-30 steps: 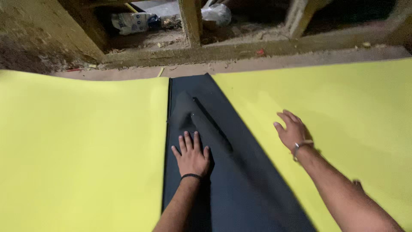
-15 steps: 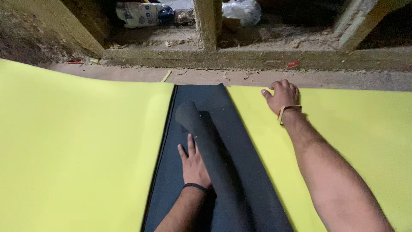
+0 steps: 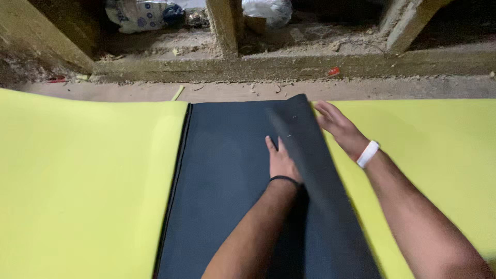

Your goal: The person uses a spray gun to apply adhesive onto a large yellow foam sheet, then lays a dark fabric sheet over the foam. They align the fabric, press and smooth it flat with both hands, and use a long blade to trim the fabric edge along the foam.

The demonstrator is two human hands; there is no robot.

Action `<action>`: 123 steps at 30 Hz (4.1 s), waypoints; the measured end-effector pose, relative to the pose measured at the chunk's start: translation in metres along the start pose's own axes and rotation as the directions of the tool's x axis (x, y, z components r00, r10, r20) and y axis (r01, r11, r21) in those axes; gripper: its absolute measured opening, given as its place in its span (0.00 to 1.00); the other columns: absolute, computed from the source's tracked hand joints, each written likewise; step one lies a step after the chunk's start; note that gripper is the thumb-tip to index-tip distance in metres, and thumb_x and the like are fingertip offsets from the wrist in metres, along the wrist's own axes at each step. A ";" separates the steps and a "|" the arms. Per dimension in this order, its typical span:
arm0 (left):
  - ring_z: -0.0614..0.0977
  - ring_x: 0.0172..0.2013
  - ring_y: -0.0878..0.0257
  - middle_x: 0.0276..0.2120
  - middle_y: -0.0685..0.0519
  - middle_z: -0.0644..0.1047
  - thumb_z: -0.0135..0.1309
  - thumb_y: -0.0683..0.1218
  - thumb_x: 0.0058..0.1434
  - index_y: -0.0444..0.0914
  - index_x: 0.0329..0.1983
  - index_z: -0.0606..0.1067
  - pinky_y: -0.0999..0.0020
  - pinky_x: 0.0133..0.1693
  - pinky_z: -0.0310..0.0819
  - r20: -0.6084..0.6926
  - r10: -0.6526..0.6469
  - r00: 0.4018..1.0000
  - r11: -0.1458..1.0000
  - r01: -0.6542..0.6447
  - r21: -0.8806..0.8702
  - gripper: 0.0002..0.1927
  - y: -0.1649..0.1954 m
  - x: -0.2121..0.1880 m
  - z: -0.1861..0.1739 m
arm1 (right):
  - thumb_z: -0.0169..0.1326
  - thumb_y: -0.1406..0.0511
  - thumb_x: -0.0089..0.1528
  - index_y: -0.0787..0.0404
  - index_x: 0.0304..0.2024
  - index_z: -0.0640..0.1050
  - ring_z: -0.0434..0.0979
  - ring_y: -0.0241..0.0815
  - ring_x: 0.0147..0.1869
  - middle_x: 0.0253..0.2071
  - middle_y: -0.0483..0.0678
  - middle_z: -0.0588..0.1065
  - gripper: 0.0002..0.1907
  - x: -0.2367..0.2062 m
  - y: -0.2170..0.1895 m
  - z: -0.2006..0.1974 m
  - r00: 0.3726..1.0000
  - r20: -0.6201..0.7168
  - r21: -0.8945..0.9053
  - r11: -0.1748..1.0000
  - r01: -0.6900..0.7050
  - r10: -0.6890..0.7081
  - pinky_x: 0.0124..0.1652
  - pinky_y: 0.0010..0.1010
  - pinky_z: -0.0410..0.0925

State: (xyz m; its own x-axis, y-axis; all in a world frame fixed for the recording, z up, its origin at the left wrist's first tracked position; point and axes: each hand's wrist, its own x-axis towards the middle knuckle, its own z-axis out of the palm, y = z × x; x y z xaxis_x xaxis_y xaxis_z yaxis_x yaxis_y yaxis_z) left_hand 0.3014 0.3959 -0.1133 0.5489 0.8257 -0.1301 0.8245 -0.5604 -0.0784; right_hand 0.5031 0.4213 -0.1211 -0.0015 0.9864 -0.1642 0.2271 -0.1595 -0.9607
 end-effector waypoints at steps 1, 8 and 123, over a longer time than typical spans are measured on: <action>0.48 0.75 0.42 0.76 0.45 0.51 0.43 0.67 0.63 0.44 0.78 0.54 0.26 0.67 0.33 -0.026 -0.005 1.000 0.998 0.003 -0.057 0.44 0.003 0.006 -0.001 | 0.47 0.46 0.66 0.64 0.75 0.54 0.51 0.48 0.83 0.79 0.56 0.56 0.44 -0.020 -0.003 -0.001 0.997 -0.012 0.038 0.996 0.077 -0.077 0.75 0.43 0.49; 0.42 0.77 0.45 0.78 0.44 0.44 0.51 0.67 0.53 0.53 0.70 0.67 0.31 0.69 0.29 0.137 0.055 0.989 0.948 -0.009 -0.318 0.40 0.013 0.032 -0.036 | 0.66 0.47 0.49 0.64 0.76 0.45 0.46 0.59 0.80 0.76 0.64 0.48 0.65 -0.164 -0.049 0.032 0.985 -0.166 -0.497 0.860 -0.113 0.034 0.69 0.46 0.48; 0.48 0.75 0.45 0.77 0.45 0.49 0.37 0.60 0.68 0.51 0.77 0.53 0.31 0.68 0.32 -0.027 -0.019 0.999 0.935 0.008 -0.355 0.34 0.156 0.003 -0.020 | 0.52 0.57 0.65 0.50 0.59 0.77 0.82 0.58 0.44 0.43 0.54 0.82 0.20 -0.160 0.026 -0.070 0.829 -0.480 -0.755 0.616 -0.223 -0.288 0.42 0.51 0.74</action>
State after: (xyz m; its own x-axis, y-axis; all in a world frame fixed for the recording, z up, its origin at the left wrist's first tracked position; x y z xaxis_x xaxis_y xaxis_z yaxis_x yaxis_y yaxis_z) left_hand 0.4348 0.3119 -0.1058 0.5367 0.8377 -0.1016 0.8242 -0.4945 0.2761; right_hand 0.5770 0.2624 -0.1045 0.4004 0.8820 0.2484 0.8759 -0.2887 -0.3865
